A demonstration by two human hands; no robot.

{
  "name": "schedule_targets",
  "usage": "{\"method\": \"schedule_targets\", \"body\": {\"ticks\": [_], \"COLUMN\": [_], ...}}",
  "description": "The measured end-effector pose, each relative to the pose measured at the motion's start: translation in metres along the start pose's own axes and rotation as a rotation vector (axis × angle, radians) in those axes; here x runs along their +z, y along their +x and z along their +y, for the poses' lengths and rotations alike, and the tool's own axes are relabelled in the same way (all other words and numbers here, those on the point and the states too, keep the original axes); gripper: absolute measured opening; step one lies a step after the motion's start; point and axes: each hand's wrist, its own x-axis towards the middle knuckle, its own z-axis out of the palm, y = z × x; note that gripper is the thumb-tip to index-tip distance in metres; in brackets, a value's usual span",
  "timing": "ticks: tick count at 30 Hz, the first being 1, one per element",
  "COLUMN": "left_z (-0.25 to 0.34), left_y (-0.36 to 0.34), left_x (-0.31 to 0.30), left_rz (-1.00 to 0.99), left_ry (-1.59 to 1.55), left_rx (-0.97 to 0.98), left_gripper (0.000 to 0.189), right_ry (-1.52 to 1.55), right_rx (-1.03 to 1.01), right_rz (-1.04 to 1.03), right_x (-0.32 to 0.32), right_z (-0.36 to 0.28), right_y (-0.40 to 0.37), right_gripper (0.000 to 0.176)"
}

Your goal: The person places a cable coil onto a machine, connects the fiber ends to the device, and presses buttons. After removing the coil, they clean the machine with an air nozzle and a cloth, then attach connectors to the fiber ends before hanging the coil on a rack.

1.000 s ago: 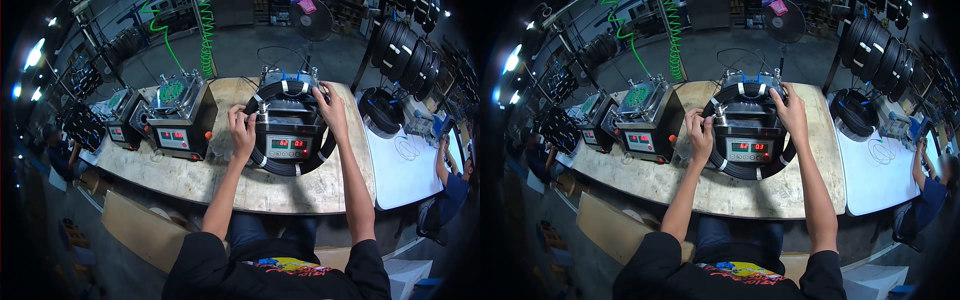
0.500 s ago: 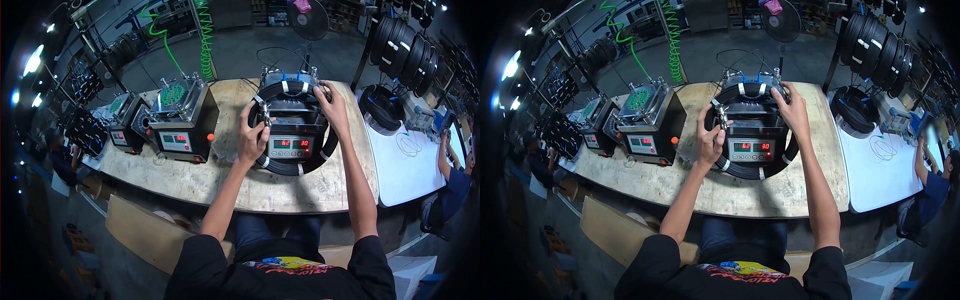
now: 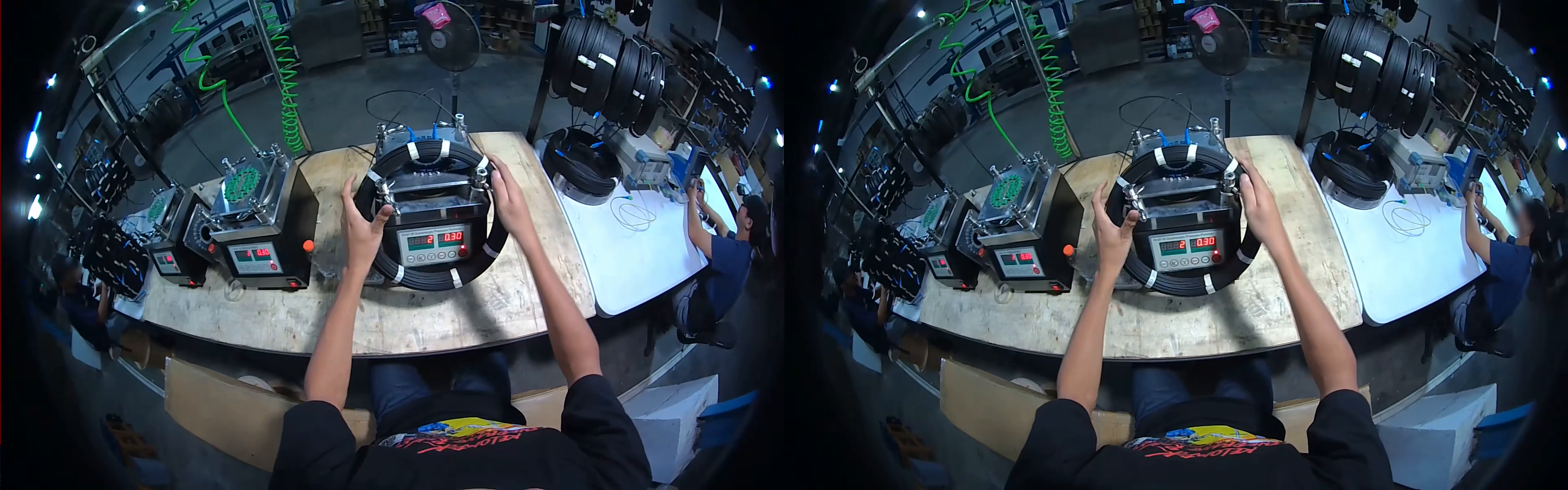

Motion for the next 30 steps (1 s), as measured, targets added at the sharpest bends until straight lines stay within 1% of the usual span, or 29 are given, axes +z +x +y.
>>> {"method": "schedule_targets", "body": {"ticks": [1,2,4,5,9,12,13,16,17,20,21,24,25,28,29,30], "left_z": [0.013,0.026,0.034,0.033,0.035,0.031,0.029,0.029,0.030,0.033,0.034,0.036,0.036,0.034,0.034,0.033], "left_y": [0.003,0.005,0.006,0.006,0.006,0.004,0.004,0.003,0.004,0.003,0.003,0.003,0.003,0.003,0.003,0.003], "left_x": [-0.002,-0.007,-0.007,-0.007,-0.007,-0.007,-0.006,-0.006,-0.006,-0.005,-0.005,-0.006,-0.006,-0.007,-0.006,-0.005], "left_rz": [-0.031,-0.063,-0.088,-0.083,-0.066,-0.056,-0.050,-0.047,-0.045,-0.045,-0.046,-0.037,-0.030,-0.052,-0.046,-0.038], "left_ry": [-0.016,-0.031,-0.050,-0.052,-0.050,-0.036,-0.033,-0.028,-0.033,-0.040,-0.037,-0.006,0.006,0.019,0.018,0.024], "left_rx": [-0.022,-0.044,-0.074,-0.081,-0.070,-0.061,-0.058,-0.063,-0.059,-0.057,-0.056,-0.050,-0.047,-0.052,-0.035,-0.024], "left_gripper": [0.109,0.110,0.111,0.110,0.108,0.107,0.107,0.106,0.106,0.106,0.106,0.104,0.104,0.102,0.102,0.102], "right_ry": [0.054,-0.009,-0.252,-0.425,-0.611,-0.359,-0.285,-0.141,-0.191,-0.351,-0.317,-0.304,-0.304,-0.452,-0.492,-0.510], "right_rx": [0.089,0.081,0.092,0.037,0.013,0.040,0.038,0.059,0.099,0.032,-0.071,-0.007,0.000,-0.071,-0.154,-0.157], "right_rz": [0.002,0.097,0.273,0.404,0.263,0.247,0.247,0.224,0.178,0.163,0.198,0.244,0.246,0.188,0.213,0.199], "right_x": [0.000,0.005,0.012,0.014,0.008,0.008,0.006,0.001,-0.003,0.001,0.006,0.015,0.016,0.026,0.034,0.039], "right_z": [-0.013,-0.008,-0.031,-0.029,-0.031,-0.028,-0.022,-0.024,-0.026,-0.059,-0.052,-0.045,-0.042,-0.046,-0.049,-0.058], "right_y": [-0.010,-0.017,-0.028,-0.029,-0.031,-0.033,-0.036,-0.045,-0.047,-0.040,-0.034,-0.030,-0.032,-0.035,-0.035,-0.033], "right_gripper": [0.043,0.040,0.035,0.032,0.032,0.026,0.021,0.036,0.055,0.062,0.064,0.062,0.058,0.060,0.067,0.071]}}
